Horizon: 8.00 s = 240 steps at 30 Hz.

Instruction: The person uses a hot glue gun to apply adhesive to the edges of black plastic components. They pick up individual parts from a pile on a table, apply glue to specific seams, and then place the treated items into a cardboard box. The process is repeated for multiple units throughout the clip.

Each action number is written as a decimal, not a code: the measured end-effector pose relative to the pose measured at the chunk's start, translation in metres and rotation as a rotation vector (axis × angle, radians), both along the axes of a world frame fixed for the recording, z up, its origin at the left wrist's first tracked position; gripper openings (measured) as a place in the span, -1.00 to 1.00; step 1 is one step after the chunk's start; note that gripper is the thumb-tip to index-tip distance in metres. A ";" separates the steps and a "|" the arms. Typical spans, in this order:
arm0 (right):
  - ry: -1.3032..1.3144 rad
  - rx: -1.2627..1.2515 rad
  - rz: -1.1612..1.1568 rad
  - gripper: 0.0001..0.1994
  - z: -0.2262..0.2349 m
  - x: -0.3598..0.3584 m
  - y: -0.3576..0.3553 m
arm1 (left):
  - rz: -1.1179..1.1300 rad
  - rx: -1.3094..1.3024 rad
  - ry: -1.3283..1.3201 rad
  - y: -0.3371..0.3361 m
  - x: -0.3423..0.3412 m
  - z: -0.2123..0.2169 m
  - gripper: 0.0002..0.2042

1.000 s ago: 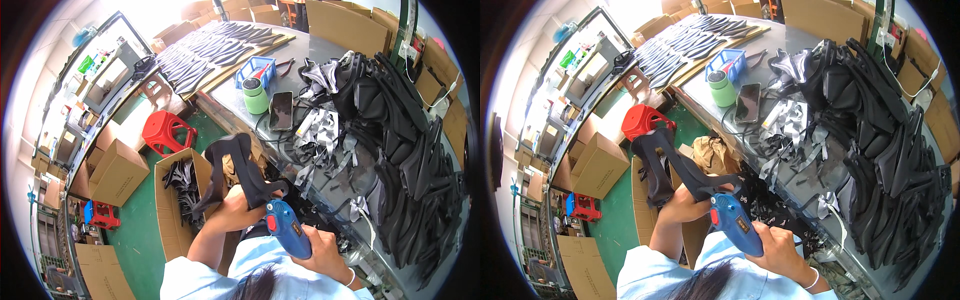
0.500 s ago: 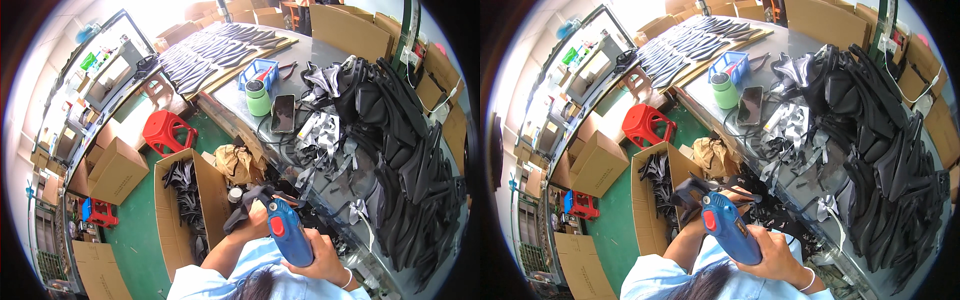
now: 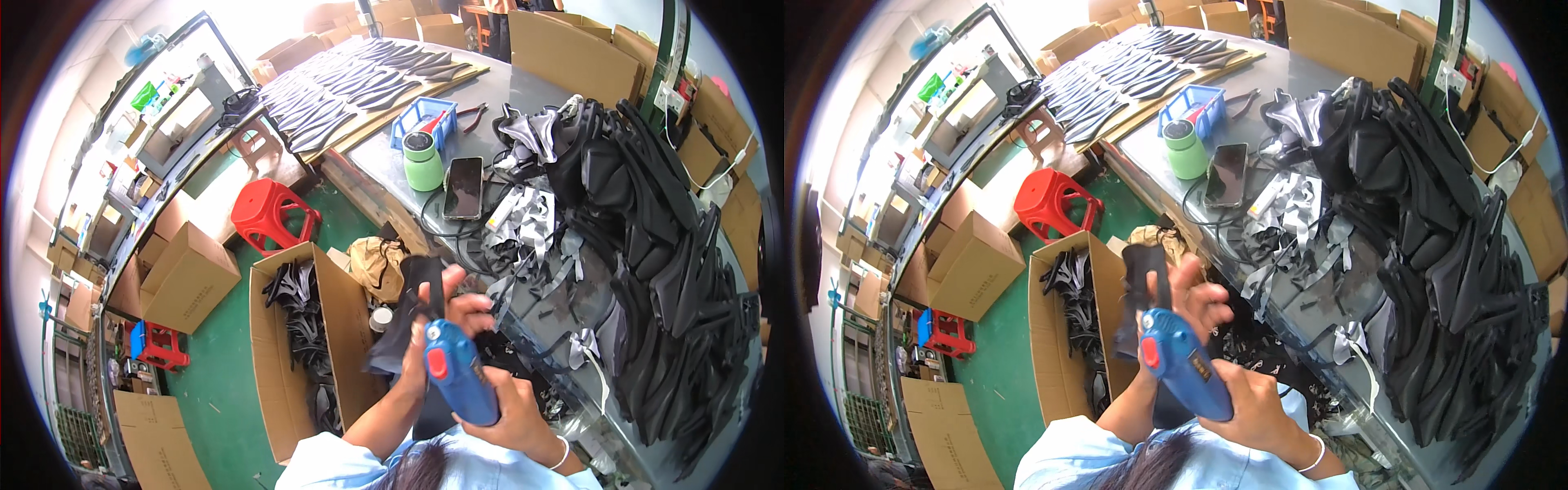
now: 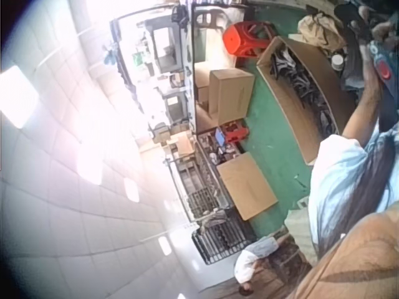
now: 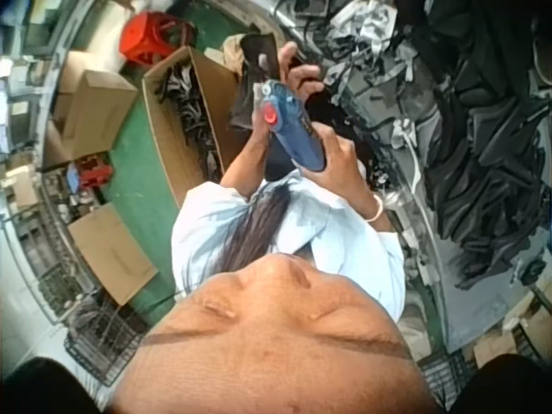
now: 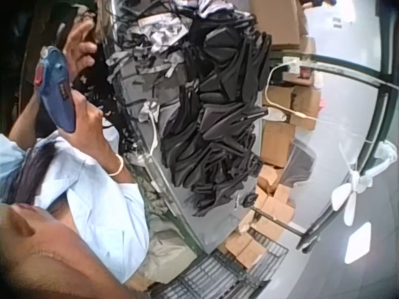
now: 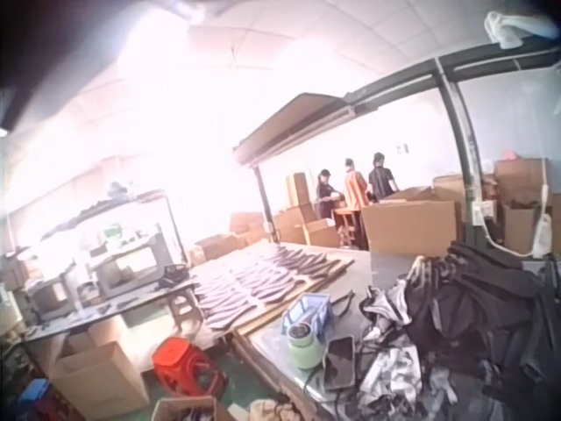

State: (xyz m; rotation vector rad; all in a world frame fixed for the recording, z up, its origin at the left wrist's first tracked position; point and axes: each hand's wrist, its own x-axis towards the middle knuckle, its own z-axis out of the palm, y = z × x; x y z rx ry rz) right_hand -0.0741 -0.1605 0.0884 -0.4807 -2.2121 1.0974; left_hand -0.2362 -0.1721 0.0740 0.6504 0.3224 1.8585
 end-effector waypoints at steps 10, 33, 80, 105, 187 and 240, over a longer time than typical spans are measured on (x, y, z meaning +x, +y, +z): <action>-0.121 0.066 -0.122 -0.35 -0.004 0.019 0.003 | 0.431 -0.102 0.234 -0.011 -0.032 0.011 -0.76; -0.200 0.066 -0.078 -0.34 -0.009 0.027 0.008 | -0.129 -0.653 0.623 -0.028 -0.065 0.047 -0.77; -0.227 0.061 -0.197 -0.37 -0.033 0.023 0.007 | 0.682 -0.360 0.441 -0.024 -0.065 0.059 -0.70; 0.177 -0.792 -0.060 -0.40 0.015 0.017 0.057 | -0.250 -0.631 0.365 -0.022 -0.012 0.035 -0.67; -0.027 0.190 -0.054 -0.38 0.000 0.015 0.005 | 0.075 -0.303 1.257 -0.028 -0.051 0.042 -0.66; -0.303 0.028 -0.270 -0.34 -0.055 0.020 -0.003 | 0.814 -0.979 -0.116 -0.142 -0.147 -0.100 -0.79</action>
